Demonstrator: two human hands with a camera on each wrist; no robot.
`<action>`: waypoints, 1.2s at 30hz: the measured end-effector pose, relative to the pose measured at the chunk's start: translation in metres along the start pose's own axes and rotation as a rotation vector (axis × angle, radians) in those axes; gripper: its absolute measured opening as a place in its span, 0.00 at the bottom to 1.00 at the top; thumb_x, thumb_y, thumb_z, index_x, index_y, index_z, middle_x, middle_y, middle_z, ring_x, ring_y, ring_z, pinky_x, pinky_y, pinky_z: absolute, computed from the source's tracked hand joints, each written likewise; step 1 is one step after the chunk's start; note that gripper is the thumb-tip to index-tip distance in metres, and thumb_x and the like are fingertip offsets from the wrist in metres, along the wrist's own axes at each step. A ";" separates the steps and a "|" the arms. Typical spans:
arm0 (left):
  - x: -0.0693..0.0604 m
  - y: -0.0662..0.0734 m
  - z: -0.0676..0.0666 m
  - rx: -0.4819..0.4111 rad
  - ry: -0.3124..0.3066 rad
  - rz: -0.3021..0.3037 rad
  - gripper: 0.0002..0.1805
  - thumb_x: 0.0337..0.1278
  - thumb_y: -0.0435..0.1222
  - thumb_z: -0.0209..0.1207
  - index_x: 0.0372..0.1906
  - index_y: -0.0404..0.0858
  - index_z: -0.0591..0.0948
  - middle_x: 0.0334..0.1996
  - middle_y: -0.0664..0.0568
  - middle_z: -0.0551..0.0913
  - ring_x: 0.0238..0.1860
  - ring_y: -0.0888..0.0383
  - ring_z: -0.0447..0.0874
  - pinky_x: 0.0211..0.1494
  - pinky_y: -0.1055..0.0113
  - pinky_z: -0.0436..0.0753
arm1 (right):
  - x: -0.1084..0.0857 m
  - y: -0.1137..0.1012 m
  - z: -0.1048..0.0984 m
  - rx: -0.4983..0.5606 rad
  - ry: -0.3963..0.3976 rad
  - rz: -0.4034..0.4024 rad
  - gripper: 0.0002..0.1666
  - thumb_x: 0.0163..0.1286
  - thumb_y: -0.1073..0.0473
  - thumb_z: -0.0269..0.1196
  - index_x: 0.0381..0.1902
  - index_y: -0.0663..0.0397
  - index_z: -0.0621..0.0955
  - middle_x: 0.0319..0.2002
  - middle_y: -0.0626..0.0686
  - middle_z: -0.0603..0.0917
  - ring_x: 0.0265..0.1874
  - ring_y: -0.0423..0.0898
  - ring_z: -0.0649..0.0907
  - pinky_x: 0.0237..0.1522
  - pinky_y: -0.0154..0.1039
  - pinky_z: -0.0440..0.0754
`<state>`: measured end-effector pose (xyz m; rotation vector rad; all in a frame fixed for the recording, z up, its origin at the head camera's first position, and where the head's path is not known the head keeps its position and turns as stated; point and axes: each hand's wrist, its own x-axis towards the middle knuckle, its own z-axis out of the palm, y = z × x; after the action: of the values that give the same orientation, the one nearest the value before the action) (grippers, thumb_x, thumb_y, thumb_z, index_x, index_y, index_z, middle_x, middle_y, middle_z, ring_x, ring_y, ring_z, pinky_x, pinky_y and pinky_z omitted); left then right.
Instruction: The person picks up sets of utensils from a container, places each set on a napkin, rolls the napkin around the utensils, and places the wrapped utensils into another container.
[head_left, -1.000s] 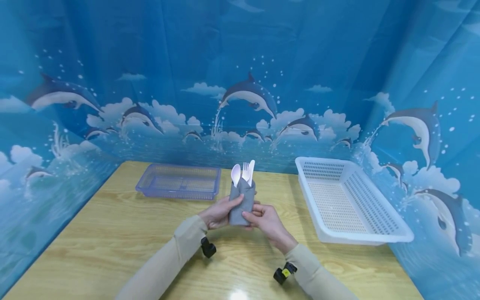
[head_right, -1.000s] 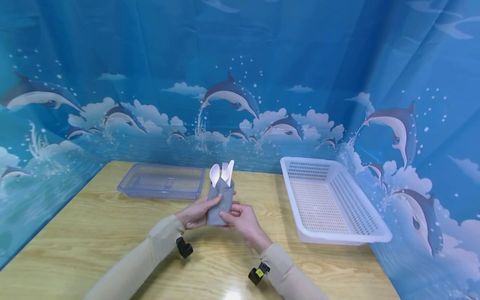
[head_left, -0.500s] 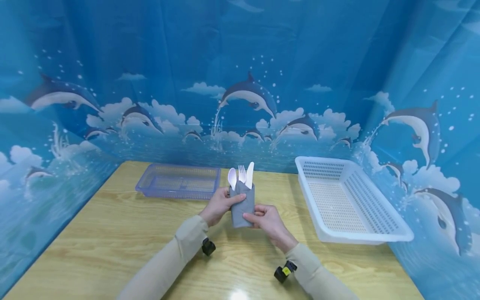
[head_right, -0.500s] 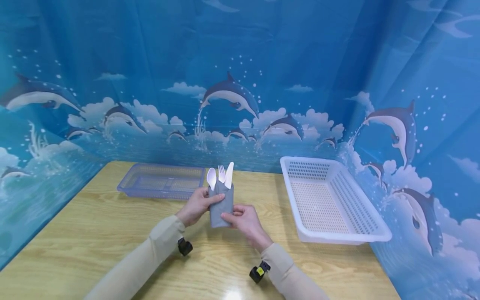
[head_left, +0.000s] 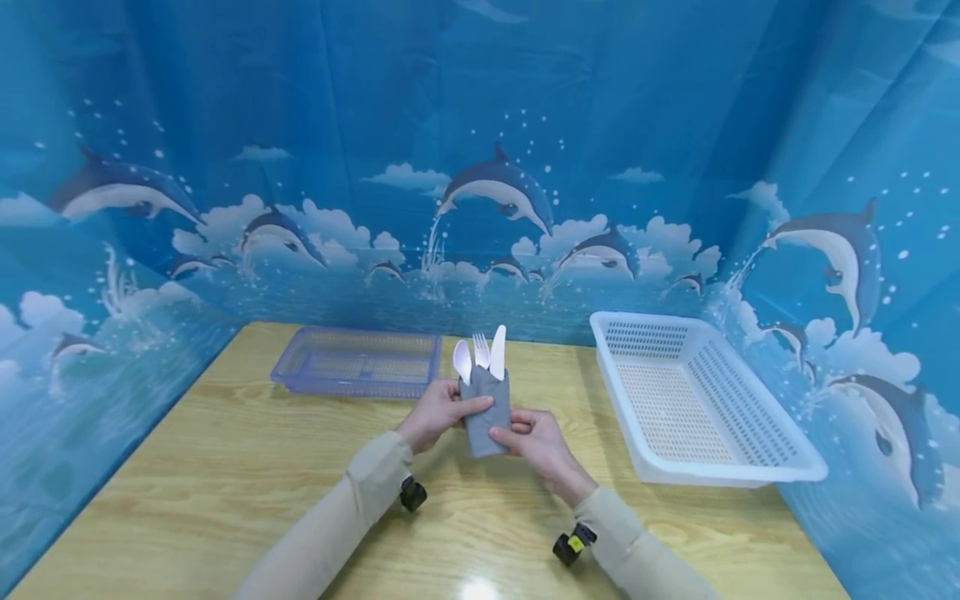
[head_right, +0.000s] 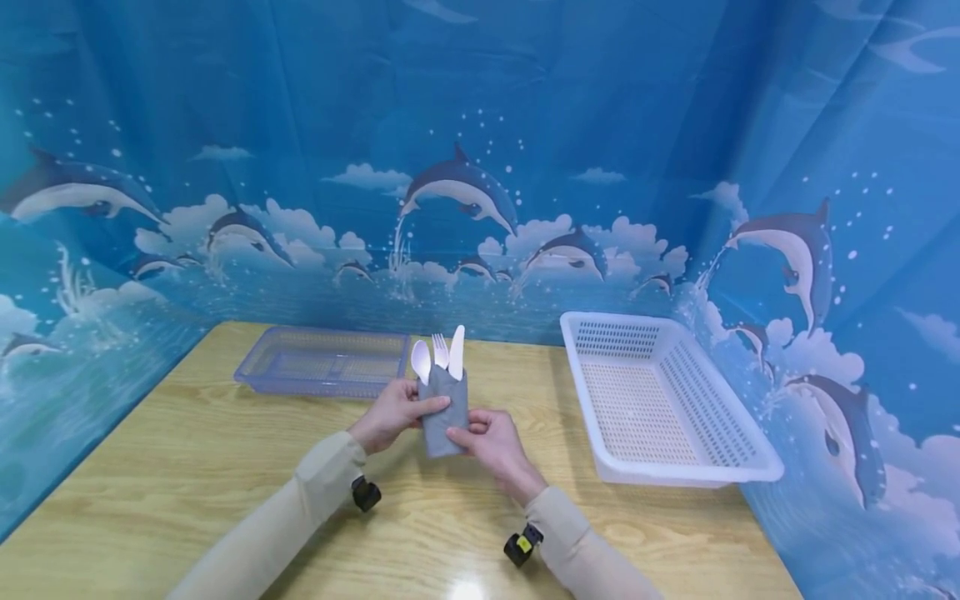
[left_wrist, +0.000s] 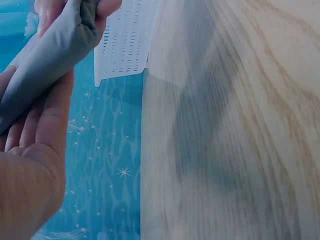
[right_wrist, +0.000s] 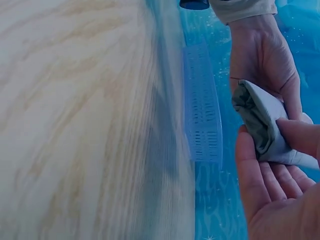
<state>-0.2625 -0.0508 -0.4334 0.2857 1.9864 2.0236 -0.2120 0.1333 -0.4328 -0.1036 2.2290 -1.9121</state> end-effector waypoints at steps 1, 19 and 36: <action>0.000 0.000 0.000 0.006 -0.005 -0.006 0.18 0.59 0.36 0.65 0.49 0.27 0.82 0.42 0.40 0.88 0.35 0.57 0.89 0.42 0.61 0.88 | 0.000 0.000 0.000 -0.007 0.006 0.002 0.20 0.65 0.62 0.67 0.53 0.69 0.80 0.43 0.63 0.87 0.40 0.48 0.88 0.43 0.43 0.87; -0.008 0.010 0.007 -0.050 -0.108 0.012 0.24 0.58 0.38 0.66 0.55 0.26 0.79 0.48 0.37 0.85 0.42 0.54 0.88 0.48 0.57 0.87 | -0.011 -0.020 -0.014 -0.066 0.027 0.003 0.20 0.64 0.61 0.68 0.49 0.69 0.82 0.39 0.62 0.89 0.38 0.49 0.89 0.39 0.43 0.88; -0.015 0.011 0.007 -0.059 -0.245 0.058 0.24 0.60 0.36 0.65 0.57 0.26 0.77 0.48 0.36 0.85 0.43 0.50 0.89 0.57 0.45 0.81 | -0.014 -0.047 -0.047 -0.119 0.060 -0.014 0.19 0.69 0.64 0.63 0.53 0.73 0.79 0.42 0.63 0.88 0.35 0.44 0.88 0.42 0.44 0.87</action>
<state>-0.2468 -0.0498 -0.4214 0.5556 1.7860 1.9698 -0.2117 0.1744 -0.3784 -0.0812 2.3874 -1.8117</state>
